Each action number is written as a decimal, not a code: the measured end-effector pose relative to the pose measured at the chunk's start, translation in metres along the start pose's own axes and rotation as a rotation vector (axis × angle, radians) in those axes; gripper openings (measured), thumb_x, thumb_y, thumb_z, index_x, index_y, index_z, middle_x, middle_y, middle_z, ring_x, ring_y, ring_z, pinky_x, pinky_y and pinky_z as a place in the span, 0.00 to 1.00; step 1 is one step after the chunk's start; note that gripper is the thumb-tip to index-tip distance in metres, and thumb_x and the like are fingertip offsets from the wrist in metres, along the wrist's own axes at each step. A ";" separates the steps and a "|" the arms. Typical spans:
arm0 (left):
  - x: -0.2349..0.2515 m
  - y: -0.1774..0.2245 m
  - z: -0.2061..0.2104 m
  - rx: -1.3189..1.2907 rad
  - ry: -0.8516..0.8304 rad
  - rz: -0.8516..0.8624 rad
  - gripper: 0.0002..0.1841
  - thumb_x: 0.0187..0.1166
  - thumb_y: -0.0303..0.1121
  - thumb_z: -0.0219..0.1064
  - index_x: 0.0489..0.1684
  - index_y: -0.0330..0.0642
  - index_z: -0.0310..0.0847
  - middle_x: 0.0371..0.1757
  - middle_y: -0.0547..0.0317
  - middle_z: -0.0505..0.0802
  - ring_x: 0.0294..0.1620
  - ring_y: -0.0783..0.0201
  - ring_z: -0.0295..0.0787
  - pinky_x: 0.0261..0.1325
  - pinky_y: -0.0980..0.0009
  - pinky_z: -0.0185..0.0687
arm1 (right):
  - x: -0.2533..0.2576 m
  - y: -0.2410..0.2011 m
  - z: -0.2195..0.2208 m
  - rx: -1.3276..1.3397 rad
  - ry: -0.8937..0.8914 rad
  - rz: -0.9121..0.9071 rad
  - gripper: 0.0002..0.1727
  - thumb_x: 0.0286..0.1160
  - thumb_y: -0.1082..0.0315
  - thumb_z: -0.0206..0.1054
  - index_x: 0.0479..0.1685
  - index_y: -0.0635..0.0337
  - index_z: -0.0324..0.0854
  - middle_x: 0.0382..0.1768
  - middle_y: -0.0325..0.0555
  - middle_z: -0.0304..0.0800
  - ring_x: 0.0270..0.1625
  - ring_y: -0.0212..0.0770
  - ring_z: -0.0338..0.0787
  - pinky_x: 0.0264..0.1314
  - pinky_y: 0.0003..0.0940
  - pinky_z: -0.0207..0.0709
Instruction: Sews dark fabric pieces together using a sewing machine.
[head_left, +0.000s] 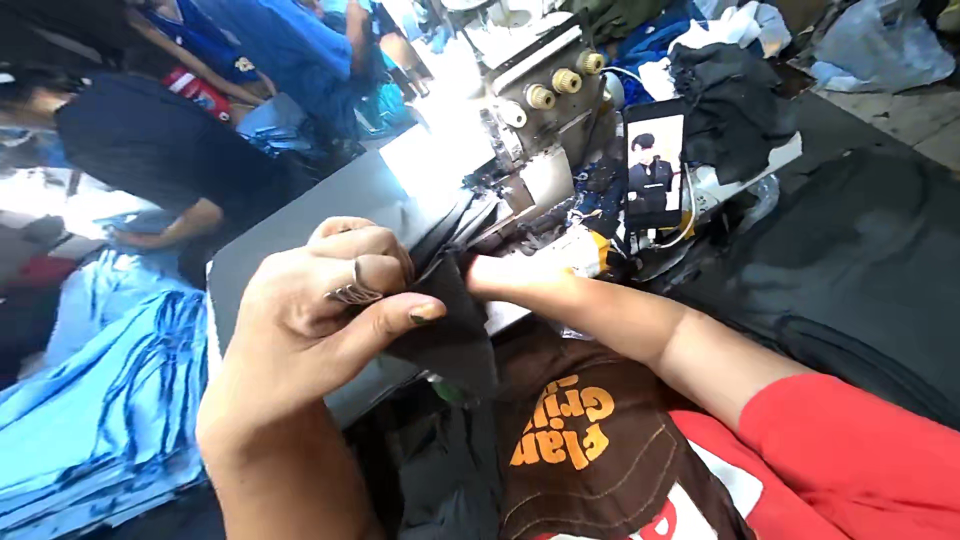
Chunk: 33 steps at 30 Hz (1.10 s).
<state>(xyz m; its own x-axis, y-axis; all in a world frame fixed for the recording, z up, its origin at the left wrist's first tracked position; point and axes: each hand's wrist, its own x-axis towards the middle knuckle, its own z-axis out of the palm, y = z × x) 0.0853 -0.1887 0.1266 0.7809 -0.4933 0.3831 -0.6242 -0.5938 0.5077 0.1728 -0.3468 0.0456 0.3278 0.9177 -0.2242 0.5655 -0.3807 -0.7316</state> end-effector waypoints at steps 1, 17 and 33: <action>-0.002 -0.002 -0.006 0.072 -0.009 -0.010 0.22 0.84 0.51 0.65 0.16 0.52 0.78 0.26 0.72 0.86 0.43 0.72 0.85 0.66 0.60 0.74 | 0.005 -0.007 -0.004 0.092 -0.014 0.082 0.19 0.88 0.70 0.60 0.66 0.79 0.79 0.69 0.74 0.81 0.77 0.67 0.78 0.81 0.60 0.64; -0.061 -0.036 -0.025 0.543 -0.034 -0.371 0.26 0.83 0.52 0.61 0.27 0.35 0.86 0.30 0.48 0.87 0.38 0.51 0.84 0.58 0.43 0.67 | 0.029 0.113 -0.037 -0.257 0.634 -0.453 0.11 0.78 0.58 0.70 0.42 0.58 0.88 0.40 0.49 0.88 0.45 0.47 0.89 0.48 0.46 0.81; -0.068 -0.029 -0.021 0.426 -0.058 -0.301 0.24 0.80 0.54 0.65 0.24 0.41 0.83 0.30 0.55 0.87 0.43 0.57 0.84 0.58 0.47 0.64 | 0.021 0.113 -0.031 -0.422 0.679 -0.330 0.09 0.72 0.64 0.74 0.39 0.61 0.88 0.49 0.59 0.86 0.41 0.58 0.90 0.37 0.57 0.83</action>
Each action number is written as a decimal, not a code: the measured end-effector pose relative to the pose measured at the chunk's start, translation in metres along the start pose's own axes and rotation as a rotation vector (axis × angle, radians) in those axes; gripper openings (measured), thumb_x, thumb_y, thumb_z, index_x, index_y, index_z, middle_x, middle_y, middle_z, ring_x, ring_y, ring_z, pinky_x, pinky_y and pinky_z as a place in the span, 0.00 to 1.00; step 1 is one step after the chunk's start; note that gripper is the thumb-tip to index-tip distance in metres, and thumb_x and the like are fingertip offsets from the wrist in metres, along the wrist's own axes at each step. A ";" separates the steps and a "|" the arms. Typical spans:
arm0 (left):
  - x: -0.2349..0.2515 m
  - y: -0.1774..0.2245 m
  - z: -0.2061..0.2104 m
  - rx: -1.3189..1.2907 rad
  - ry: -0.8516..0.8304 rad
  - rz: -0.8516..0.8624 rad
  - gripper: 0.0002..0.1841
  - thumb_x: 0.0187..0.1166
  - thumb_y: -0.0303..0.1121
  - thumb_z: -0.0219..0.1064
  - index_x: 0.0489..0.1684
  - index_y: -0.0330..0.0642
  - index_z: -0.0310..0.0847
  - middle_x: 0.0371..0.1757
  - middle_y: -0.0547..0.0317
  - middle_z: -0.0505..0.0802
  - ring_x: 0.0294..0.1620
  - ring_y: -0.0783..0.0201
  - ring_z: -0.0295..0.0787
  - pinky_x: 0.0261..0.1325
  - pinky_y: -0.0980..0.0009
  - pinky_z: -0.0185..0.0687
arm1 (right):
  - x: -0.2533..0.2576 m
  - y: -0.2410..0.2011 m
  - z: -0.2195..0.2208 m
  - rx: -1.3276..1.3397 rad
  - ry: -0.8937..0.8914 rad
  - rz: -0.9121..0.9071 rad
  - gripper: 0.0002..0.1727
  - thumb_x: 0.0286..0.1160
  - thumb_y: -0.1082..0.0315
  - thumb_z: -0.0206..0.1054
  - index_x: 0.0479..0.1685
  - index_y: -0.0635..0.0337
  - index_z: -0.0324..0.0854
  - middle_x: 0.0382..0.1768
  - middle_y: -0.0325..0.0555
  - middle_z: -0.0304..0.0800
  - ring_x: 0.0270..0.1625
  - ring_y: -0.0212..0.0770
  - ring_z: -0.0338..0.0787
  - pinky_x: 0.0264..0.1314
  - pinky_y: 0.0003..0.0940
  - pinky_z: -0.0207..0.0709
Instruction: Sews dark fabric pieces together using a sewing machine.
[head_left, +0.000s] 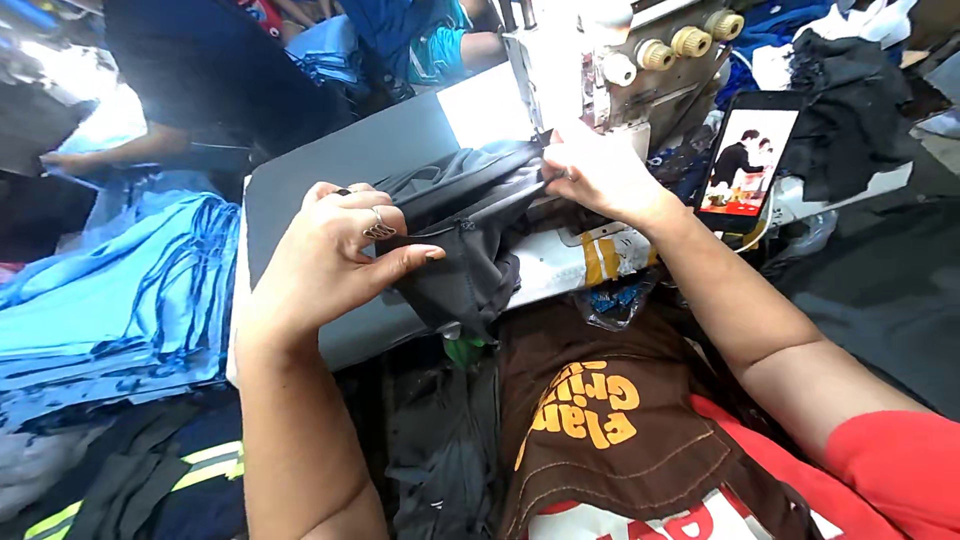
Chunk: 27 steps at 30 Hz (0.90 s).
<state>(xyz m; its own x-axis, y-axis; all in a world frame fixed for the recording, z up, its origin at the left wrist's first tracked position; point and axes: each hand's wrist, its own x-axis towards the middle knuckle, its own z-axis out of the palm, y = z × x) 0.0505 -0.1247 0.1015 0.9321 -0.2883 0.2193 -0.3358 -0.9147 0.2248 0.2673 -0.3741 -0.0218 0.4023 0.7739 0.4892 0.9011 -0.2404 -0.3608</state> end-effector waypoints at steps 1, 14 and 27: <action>0.001 0.001 0.000 -0.031 0.004 0.013 0.24 0.79 0.54 0.66 0.23 0.43 0.84 0.30 0.57 0.87 0.43 0.59 0.83 0.58 0.49 0.64 | 0.003 -0.004 -0.001 0.108 -0.001 -0.031 0.09 0.71 0.63 0.75 0.39 0.60 0.88 0.46 0.56 0.85 0.43 0.55 0.89 0.41 0.54 0.81; 0.007 0.027 0.001 -0.174 -0.013 0.170 0.21 0.79 0.53 0.68 0.22 0.47 0.81 0.30 0.63 0.85 0.44 0.66 0.81 0.58 0.56 0.63 | 0.018 -0.068 -0.008 0.657 0.103 -0.278 0.04 0.70 0.73 0.75 0.38 0.65 0.90 0.36 0.47 0.91 0.42 0.34 0.88 0.47 0.29 0.81; 0.034 0.054 -0.009 -0.268 -0.008 0.263 0.20 0.79 0.53 0.69 0.22 0.51 0.78 0.27 0.69 0.81 0.39 0.72 0.76 0.54 0.63 0.62 | -0.008 -0.076 -0.023 0.870 0.141 -0.121 0.08 0.71 0.77 0.73 0.46 0.68 0.85 0.46 0.48 0.90 0.43 0.30 0.90 0.45 0.24 0.87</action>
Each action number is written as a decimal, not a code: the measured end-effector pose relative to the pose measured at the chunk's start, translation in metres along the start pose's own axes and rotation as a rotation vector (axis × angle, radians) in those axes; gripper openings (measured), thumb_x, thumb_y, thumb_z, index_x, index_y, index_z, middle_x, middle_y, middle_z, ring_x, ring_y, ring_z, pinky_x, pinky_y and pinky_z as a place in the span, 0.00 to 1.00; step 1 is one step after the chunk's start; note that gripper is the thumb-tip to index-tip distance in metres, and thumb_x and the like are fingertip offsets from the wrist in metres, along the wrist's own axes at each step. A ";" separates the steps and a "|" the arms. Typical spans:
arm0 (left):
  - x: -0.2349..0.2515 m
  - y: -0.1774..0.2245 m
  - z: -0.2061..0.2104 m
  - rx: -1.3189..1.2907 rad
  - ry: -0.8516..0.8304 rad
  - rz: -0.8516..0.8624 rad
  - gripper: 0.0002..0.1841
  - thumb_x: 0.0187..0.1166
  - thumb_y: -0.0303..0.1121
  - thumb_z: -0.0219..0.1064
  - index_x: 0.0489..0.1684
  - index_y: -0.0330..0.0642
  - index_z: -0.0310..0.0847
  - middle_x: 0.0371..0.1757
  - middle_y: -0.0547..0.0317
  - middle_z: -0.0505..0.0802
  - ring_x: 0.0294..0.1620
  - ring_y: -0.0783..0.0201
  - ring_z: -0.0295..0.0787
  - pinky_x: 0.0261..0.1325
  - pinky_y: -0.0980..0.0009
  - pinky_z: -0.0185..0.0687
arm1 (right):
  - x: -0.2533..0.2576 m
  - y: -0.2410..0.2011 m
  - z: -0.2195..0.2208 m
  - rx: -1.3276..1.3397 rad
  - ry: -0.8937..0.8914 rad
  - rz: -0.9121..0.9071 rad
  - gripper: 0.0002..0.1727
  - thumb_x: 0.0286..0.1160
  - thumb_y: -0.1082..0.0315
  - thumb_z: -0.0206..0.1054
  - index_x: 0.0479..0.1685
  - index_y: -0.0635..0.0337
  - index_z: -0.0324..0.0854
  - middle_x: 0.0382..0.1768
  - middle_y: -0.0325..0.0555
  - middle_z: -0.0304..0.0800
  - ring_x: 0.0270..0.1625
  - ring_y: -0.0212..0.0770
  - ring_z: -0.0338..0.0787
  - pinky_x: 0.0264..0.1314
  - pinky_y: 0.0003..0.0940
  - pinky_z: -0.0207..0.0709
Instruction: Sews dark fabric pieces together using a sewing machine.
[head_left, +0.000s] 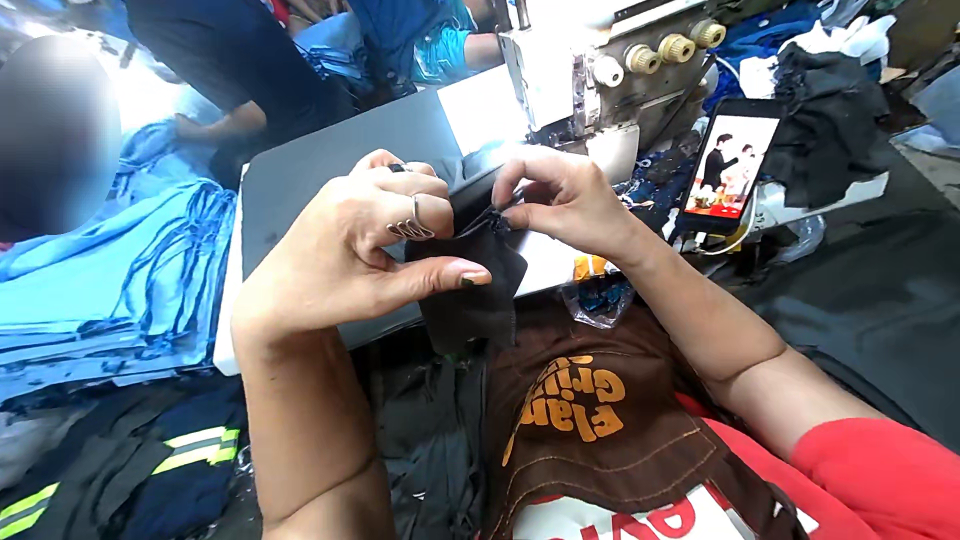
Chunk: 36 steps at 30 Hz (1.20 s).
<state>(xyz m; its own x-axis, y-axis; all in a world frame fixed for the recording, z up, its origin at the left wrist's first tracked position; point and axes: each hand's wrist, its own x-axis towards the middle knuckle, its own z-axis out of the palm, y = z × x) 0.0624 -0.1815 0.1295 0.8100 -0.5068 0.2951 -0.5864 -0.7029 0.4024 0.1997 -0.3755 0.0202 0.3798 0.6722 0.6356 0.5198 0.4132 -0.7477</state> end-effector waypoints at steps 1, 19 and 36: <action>0.004 0.001 0.000 -0.009 -0.004 0.005 0.19 0.79 0.53 0.69 0.23 0.51 0.78 0.27 0.69 0.82 0.40 0.73 0.77 0.55 0.63 0.63 | -0.003 -0.002 -0.001 0.014 -0.002 0.002 0.11 0.71 0.78 0.72 0.51 0.69 0.85 0.48 0.48 0.91 0.46 0.30 0.90 0.48 0.24 0.87; 0.046 -0.036 0.049 0.066 -0.119 -0.035 0.14 0.79 0.48 0.67 0.30 0.52 0.91 0.30 0.68 0.86 0.43 0.67 0.81 0.64 0.50 0.59 | -0.139 0.034 -0.001 0.232 0.248 0.251 0.05 0.75 0.78 0.69 0.39 0.69 0.91 0.50 0.48 0.94 0.61 0.36 0.91 0.67 0.32 0.85; 0.062 0.002 0.173 0.391 0.172 -0.326 0.07 0.77 0.33 0.70 0.30 0.43 0.91 0.28 0.54 0.87 0.39 0.52 0.85 0.52 0.52 0.73 | -0.095 0.093 -0.005 0.180 0.474 0.192 0.17 0.71 0.88 0.61 0.58 0.73 0.82 0.66 0.60 0.84 0.65 0.45 0.88 0.68 0.35 0.85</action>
<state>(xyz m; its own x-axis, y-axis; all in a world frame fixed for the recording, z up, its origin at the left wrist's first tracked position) 0.1118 -0.3008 -0.0010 0.9184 -0.1657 0.3594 -0.2333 -0.9602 0.1535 0.2156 -0.4041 -0.1092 0.7802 0.4120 0.4707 0.2841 0.4370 -0.8534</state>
